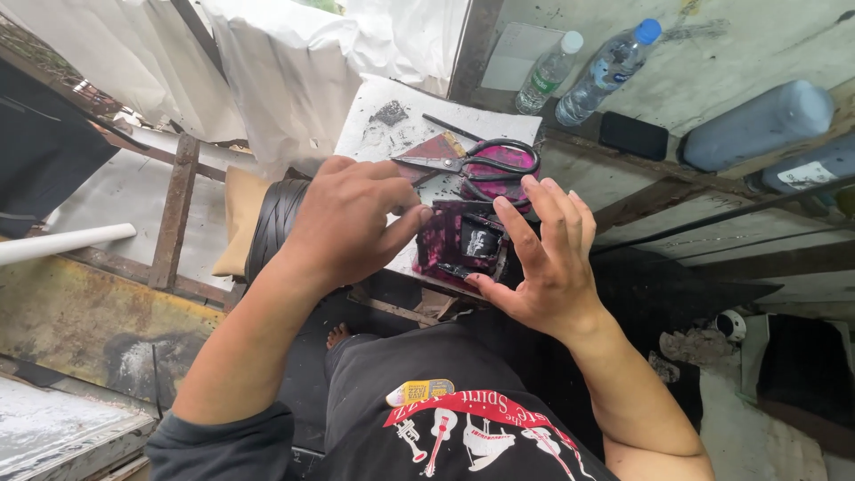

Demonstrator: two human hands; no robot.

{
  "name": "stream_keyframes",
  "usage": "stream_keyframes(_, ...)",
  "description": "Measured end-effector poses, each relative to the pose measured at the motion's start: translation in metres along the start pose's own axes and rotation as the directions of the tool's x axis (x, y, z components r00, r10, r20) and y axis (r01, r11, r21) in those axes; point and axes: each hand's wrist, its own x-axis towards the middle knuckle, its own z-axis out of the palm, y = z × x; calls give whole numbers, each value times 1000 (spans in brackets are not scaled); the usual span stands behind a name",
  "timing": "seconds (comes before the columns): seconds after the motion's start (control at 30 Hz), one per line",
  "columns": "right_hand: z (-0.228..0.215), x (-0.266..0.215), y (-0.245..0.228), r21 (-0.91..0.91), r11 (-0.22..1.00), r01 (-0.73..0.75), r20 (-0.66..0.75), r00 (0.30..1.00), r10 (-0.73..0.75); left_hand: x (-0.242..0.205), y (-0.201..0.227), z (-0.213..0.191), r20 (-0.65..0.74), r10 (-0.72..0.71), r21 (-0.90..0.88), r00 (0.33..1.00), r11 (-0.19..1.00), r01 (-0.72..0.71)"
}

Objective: The person uses a fine tool to adjust a small electronic component on a workbench and then attempts to thread or attach a long black strap to it.

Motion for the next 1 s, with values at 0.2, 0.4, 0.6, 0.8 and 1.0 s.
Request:
stream_keyframes(0.2, -4, -11, 5, 22, 997, -73, 83, 994, 71, 12, 3, 13, 169, -46, -77, 984, 995, 60)
stream_keyframes(0.4, -9, -14, 11, 19, 993, -116, 136, 984, 112, 18, -3, 19, 272, -49, -136, 961, 987, 88)
stream_keyframes(0.6, -3, -16, 15, 10, 994, -108, 203, 974, 104, 26, -7, 20, 331, -26, -128, 943, 989, 72)
stream_keyframes(0.8, 7, -18, 19, 56, 982, -181, 251, 954, 162, 37, -10, 34, 359, -20, -182, 933, 979, 91)
stream_keyframes(1.0, 14, -27, 32, 97, 960, -263, 313, 924, 221, 44, -18, 55, 377, -38, -209, 925, 970, 125)
